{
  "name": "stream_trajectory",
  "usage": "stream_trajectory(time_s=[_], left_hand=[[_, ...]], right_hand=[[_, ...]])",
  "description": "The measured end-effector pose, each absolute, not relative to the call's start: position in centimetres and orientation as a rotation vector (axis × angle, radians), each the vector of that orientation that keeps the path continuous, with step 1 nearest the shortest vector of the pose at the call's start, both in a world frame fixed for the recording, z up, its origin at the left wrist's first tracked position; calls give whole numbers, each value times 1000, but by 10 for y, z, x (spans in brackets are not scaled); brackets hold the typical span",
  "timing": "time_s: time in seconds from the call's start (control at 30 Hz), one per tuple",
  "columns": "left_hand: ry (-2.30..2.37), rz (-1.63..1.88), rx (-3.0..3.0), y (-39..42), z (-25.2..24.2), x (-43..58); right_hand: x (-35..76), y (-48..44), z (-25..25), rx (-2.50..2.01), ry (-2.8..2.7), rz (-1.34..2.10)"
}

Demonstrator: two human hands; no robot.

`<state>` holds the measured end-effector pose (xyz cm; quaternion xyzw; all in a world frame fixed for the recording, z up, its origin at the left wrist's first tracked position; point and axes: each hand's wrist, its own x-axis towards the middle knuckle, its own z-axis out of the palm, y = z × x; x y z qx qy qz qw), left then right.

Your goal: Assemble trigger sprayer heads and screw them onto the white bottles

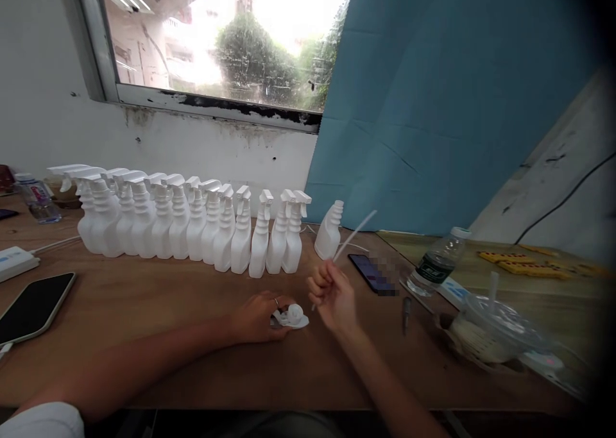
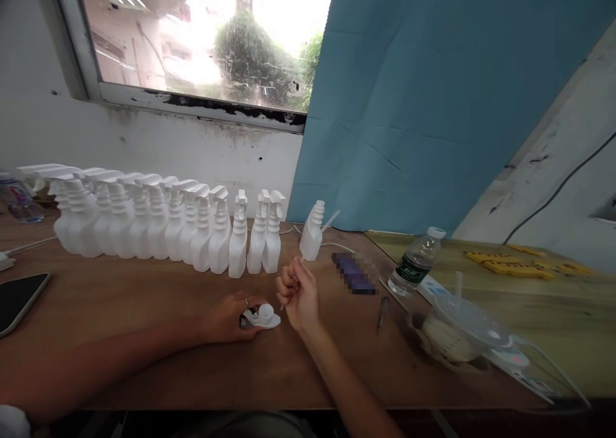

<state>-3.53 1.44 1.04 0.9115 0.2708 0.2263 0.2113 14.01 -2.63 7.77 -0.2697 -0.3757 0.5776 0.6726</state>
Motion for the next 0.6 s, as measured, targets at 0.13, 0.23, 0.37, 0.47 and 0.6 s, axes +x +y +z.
stream_trajectory(time_s=[0.13, 0.23, 0.37, 0.47, 0.6], left_hand=[[754, 623, 2562, 15, 9, -35], [784, 614, 2590, 15, 8, -35], [765, 630, 2622, 13, 9, -35], [746, 631, 2635, 14, 8, -35], [750, 618, 2628, 16, 6, -36]], right_hand=[[122, -8, 62, -605, -880, 1416], [120, -7, 55, -593, -895, 1446], [120, -9, 53, -575, -913, 1447], [119, -9, 52, -581, -925, 1445], [118, -9, 49, -616, -936, 1429]])
